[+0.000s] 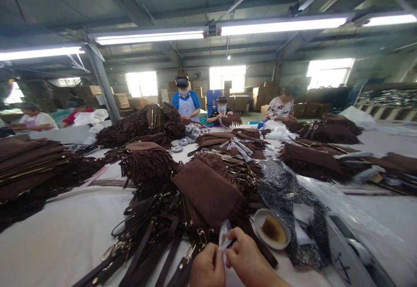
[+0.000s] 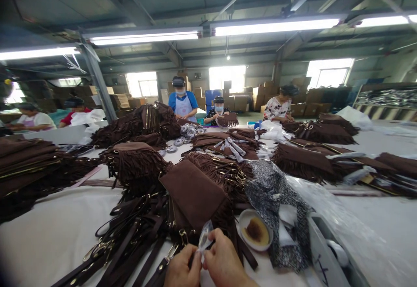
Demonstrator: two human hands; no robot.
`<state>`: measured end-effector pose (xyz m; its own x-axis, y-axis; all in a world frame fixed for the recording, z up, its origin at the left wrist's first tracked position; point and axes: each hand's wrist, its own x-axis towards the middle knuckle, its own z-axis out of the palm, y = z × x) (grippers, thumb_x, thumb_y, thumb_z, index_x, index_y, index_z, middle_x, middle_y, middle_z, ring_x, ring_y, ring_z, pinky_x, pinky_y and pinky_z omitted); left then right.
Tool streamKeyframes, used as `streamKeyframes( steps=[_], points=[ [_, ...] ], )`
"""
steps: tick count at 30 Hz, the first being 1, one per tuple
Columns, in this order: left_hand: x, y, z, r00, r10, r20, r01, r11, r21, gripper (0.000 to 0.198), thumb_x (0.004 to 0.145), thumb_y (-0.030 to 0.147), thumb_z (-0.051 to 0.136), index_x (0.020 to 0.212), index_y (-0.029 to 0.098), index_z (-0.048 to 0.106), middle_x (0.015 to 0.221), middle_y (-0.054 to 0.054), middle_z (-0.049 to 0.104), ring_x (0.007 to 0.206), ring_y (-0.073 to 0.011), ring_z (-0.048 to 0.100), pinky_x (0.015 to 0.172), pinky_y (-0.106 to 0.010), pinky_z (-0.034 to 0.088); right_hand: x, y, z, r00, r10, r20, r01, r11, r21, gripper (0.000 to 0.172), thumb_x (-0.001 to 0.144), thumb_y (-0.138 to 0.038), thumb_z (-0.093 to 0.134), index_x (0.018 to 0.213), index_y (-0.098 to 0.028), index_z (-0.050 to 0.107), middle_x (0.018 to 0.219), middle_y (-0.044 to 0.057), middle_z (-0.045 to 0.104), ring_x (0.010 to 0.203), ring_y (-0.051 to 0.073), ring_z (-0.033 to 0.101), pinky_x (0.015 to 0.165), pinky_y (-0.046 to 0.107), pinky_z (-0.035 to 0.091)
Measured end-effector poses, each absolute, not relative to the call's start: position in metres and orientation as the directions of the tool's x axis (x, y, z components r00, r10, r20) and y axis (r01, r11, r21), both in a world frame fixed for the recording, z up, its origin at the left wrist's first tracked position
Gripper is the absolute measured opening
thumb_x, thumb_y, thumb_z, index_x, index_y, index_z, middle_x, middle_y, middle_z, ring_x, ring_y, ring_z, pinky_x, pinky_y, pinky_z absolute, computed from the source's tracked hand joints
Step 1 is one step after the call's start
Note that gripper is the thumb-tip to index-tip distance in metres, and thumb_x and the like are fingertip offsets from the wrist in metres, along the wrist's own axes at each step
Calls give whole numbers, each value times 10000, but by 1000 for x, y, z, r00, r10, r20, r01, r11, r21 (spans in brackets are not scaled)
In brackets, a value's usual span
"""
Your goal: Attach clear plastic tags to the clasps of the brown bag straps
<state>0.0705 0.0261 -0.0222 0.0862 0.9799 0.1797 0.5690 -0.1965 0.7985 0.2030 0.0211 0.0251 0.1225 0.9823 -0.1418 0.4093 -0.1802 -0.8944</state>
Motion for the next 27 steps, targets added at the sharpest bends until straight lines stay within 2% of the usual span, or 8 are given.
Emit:
streamKeyframes(
  steps=[5,8,10,14,16,21,24,27],
  points=[
    [71,29,-18,121,983,-135,231,105,967,305,771,468,541,693,177,587,554,-23,614,458,-137,487,471,-259,325,199,21,-7,186,973,-136,324,-192,-927,222,662,-60,512,802,-220,452,469,-86,576,476,130,600,451,204,377],
    [70,28,-17,199,952,-231,73,221,973,431,711,595,599,711,166,561,512,13,570,347,-74,357,386,-228,240,197,20,-10,190,971,-144,240,-188,-952,176,669,-89,506,750,-225,429,460,-69,606,466,129,599,465,209,387],
    [70,27,-17,232,938,-256,34,255,966,487,681,640,623,715,159,555,499,20,556,339,-63,351,368,-215,228,196,19,-5,184,959,-215,159,-245,-956,152,657,-104,510,708,-220,427,451,-51,611,448,117,575,454,204,373],
    [68,25,-17,240,931,-274,-1,282,959,537,656,683,638,728,158,556,441,52,497,334,-58,342,358,-199,218,199,17,7,70,880,-470,-32,-469,-882,66,635,-206,531,655,-208,469,436,-53,561,301,46,293,333,198,148],
    [67,25,-17,235,928,-290,-17,302,953,553,633,695,654,721,159,555,446,52,504,337,-52,340,361,-194,215,202,17,12,-31,848,-529,-128,-529,-839,82,609,-257,548,629,-207,486,462,-55,546,298,33,214,324,203,86],
    [63,23,-11,241,910,-337,-39,356,934,564,587,702,682,699,162,560,490,22,561,352,-55,368,373,-200,259,209,17,15,-211,837,-504,-169,-539,-825,77,535,-216,528,589,-171,560,489,-38,533,340,31,246,350,200,97],
    [60,22,-7,241,893,-381,-28,399,917,569,575,712,677,690,169,551,544,0,603,369,-75,429,392,-219,318,209,17,14,-174,886,-430,-121,-453,-883,102,584,-244,532,586,-159,588,478,-29,534,353,38,241,371,219,92],
    [55,22,-6,296,866,-403,33,412,911,631,596,756,627,745,143,589,568,-30,622,400,-96,489,415,-220,311,208,16,15,-94,949,-301,-18,-304,-952,138,621,-246,546,552,-144,608,439,-48,465,389,52,289,406,225,161]
  ],
)
